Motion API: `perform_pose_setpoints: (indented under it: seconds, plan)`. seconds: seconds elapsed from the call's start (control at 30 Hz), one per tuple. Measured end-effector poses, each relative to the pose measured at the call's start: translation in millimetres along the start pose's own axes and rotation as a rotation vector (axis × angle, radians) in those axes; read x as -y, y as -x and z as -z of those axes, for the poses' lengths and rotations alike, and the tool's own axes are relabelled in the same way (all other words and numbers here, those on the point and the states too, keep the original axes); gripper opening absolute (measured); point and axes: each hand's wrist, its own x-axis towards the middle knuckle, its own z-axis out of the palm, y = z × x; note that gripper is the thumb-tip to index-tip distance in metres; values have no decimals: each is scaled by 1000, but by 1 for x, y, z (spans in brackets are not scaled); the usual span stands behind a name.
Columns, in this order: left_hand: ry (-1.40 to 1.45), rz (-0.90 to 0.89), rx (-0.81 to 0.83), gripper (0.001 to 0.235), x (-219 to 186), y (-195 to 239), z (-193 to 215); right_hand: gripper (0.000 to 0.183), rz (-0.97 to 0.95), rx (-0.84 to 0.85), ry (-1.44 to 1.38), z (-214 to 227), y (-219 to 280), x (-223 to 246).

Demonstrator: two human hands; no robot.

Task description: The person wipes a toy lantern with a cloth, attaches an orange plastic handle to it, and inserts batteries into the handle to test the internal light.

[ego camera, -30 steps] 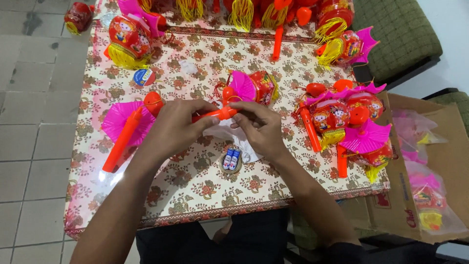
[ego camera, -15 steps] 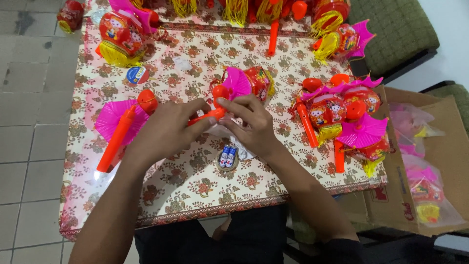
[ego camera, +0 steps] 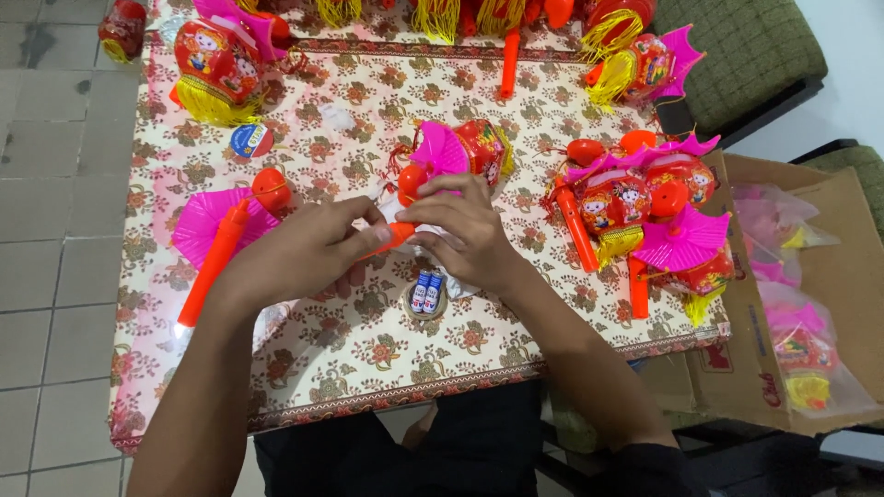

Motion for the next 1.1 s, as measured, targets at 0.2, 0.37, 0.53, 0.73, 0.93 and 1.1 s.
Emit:
perform_pose_setpoints:
  seconds: [0.2, 0.37, 0.53, 0.73, 0.93, 1.1]
  plan:
    - [-277, -127, -120, 40, 12, -8, 1, 19, 17, -62, 1, 2, -3, 0]
    - [-302, -77, -145, 35, 1, 4, 4, 18, 24, -82, 12, 2, -4, 2]
    - [-247, -78, -29, 39, 38, -10, 3, 18, 80, -55, 38, -5, 2, -2]
    - [-228, -58, 6, 40, 26, -5, 8, 20, 85, -40, 70, 1, -2, 3]
    - [-148, -138, -16, 41, 20, 2, 12, 19, 83, -70, 53, 3, -7, 4]
    - [-43, -171, 3, 38, 23, 3, 20, 18, 99, -105, 56, -5, -5, 11]
